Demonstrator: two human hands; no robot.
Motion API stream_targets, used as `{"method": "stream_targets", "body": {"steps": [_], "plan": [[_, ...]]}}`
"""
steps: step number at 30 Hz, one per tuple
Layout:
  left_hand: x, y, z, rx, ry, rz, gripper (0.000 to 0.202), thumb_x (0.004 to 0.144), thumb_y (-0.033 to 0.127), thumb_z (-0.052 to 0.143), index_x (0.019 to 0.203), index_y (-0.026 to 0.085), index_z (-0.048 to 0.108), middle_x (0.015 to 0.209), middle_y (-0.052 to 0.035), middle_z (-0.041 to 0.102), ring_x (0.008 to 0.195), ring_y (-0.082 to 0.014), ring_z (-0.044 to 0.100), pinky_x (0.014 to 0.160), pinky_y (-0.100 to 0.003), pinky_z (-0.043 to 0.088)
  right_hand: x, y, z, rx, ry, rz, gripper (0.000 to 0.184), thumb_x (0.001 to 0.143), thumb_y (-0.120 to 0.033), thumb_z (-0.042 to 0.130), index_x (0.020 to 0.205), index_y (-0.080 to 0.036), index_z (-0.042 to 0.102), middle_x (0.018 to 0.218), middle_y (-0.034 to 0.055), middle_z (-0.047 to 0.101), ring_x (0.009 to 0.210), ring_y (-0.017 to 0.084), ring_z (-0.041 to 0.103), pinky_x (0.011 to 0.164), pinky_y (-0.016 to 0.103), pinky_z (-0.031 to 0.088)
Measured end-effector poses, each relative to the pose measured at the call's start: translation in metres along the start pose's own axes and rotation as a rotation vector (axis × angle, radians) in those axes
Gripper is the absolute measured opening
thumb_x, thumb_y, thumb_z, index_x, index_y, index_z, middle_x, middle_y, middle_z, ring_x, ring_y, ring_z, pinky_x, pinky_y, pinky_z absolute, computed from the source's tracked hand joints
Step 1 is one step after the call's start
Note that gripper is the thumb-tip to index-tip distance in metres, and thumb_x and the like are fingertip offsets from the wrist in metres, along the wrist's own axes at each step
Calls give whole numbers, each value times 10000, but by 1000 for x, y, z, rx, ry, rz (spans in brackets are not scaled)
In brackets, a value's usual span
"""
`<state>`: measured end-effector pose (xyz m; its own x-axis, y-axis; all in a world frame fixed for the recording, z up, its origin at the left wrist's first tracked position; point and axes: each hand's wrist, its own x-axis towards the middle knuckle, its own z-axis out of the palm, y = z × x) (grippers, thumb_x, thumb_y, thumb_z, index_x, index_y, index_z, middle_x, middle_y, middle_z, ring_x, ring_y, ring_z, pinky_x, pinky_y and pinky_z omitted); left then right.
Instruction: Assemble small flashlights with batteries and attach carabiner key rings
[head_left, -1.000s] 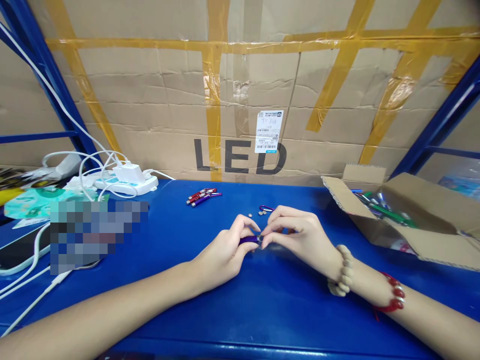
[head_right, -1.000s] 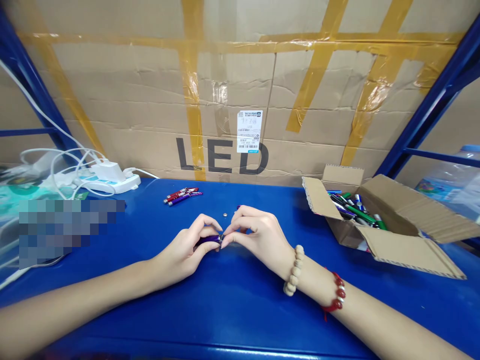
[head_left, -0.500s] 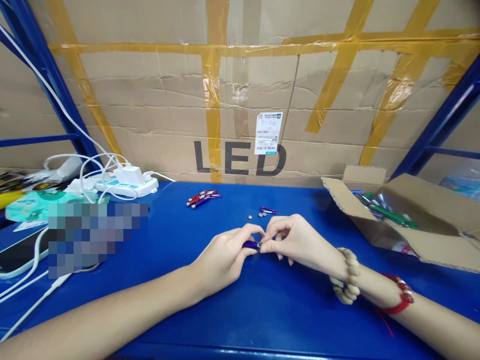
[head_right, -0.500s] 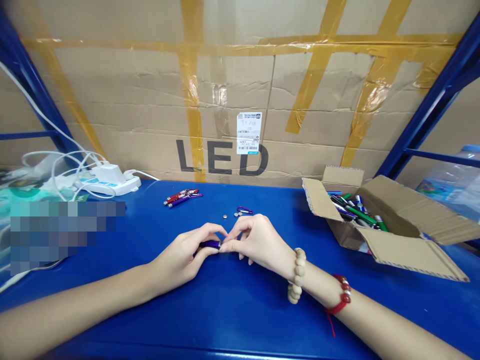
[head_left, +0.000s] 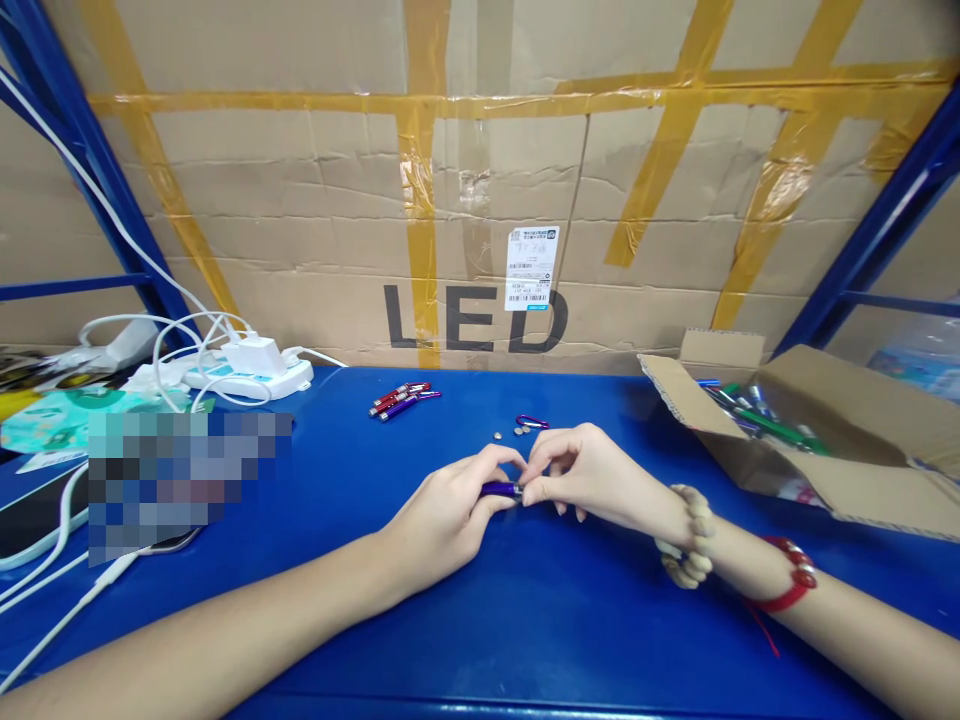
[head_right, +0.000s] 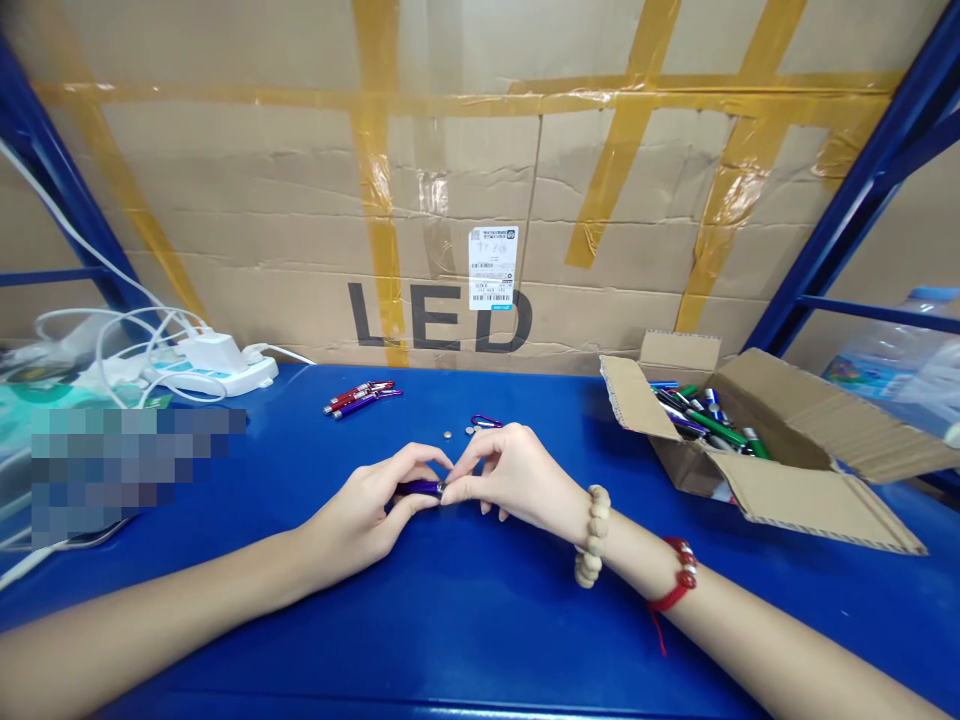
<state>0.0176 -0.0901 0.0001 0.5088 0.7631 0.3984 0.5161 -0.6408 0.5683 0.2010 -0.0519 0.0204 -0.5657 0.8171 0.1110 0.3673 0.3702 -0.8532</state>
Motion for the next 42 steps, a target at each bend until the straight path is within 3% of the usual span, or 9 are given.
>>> {"method": "stream_targets", "body": {"steps": [7, 9, 11, 17, 21, 26, 33, 37, 42], "plan": [[-2, -2, 1, -15, 33, 113, 262, 847, 73, 412, 1060, 219, 461, 987, -11, 623, 915, -126, 606, 798, -218, 465, -5, -1, 2, -289, 113, -486, 303, 784, -382, 593, 606, -145, 655, 650, 22, 557, 595, 85, 523, 523, 190, 432], [-3, -2, 1, 21, 50, 127, 251, 855, 81, 402, 1056, 218, 462, 985, -16, 621, 916, -135, 602, 797, -232, 465, -6, -1, 4, -336, 153, -537, 290, 802, -360, 580, 615, -149, 648, 641, 20, 559, 614, 90, 518, 561, 203, 430], [-4, -1, 1, 71, 59, 132, 241, 863, 89, 392, 1056, 216, 461, 974, -23, 623, 905, -145, 601, 790, -248, 466, -7, -3, 7, -308, 175, -476, 298, 775, -375, 608, 587, -145, 625, 626, 15, 552, 586, 88, 517, 551, 208, 438], [-7, -2, 1, 187, 62, 160, 208, 877, 122, 402, 1052, 213, 466, 903, -24, 636, 816, -157, 609, 738, -264, 471, -9, -10, 14, 71, 17, 48, 399, 633, -486, 684, 538, -122, 552, 596, -10, 520, 393, 64, 505, 344, 188, 443], [-5, -2, 2, 196, 86, 168, 192, 874, 124, 413, 1036, 206, 475, 894, -22, 641, 807, -153, 614, 733, -256, 472, -7, -9, 9, 147, -90, 177, 378, 620, -461, 698, 607, -113, 550, 507, -17, 558, 364, 63, 508, 345, 162, 437], [-2, -1, 1, 80, 78, 79, 254, 856, 118, 452, 1088, 219, 464, 946, -9, 658, 877, -135, 628, 788, -218, 471, -3, -4, 2, 164, -114, 155, 367, 621, -452, 697, 636, -101, 590, 501, -23, 552, 384, 58, 507, 345, 156, 453], [1, 2, 0, 37, 56, -56, 291, 859, 176, 458, 1143, 240, 459, 987, -16, 671, 930, -162, 631, 826, -268, 477, 0, -5, 1, 110, -104, 151, 385, 634, -483, 677, 676, -106, 616, 472, -29, 541, 368, 58, 493, 339, 164, 454], [4, 1, 0, 18, 86, -96, 304, 859, 196, 461, 1160, 242, 452, 996, -21, 679, 946, -168, 631, 812, -274, 482, 0, -5, 1, 44, -13, 107, 406, 681, -515, 628, 716, -111, 618, 478, -30, 524, 369, 67, 494, 337, 176, 444], [8, 2, -4, 5, 184, -157, 262, 868, 250, 439, 1126, 227, 481, 925, -23, 689, 904, -173, 642, 810, -280, 472, 3, -4, -13, -404, 195, -121, 285, 780, -414, 589, 754, -140, 664, 757, 34, 608, 545, 86, 575, 494, 205, 454]]}}
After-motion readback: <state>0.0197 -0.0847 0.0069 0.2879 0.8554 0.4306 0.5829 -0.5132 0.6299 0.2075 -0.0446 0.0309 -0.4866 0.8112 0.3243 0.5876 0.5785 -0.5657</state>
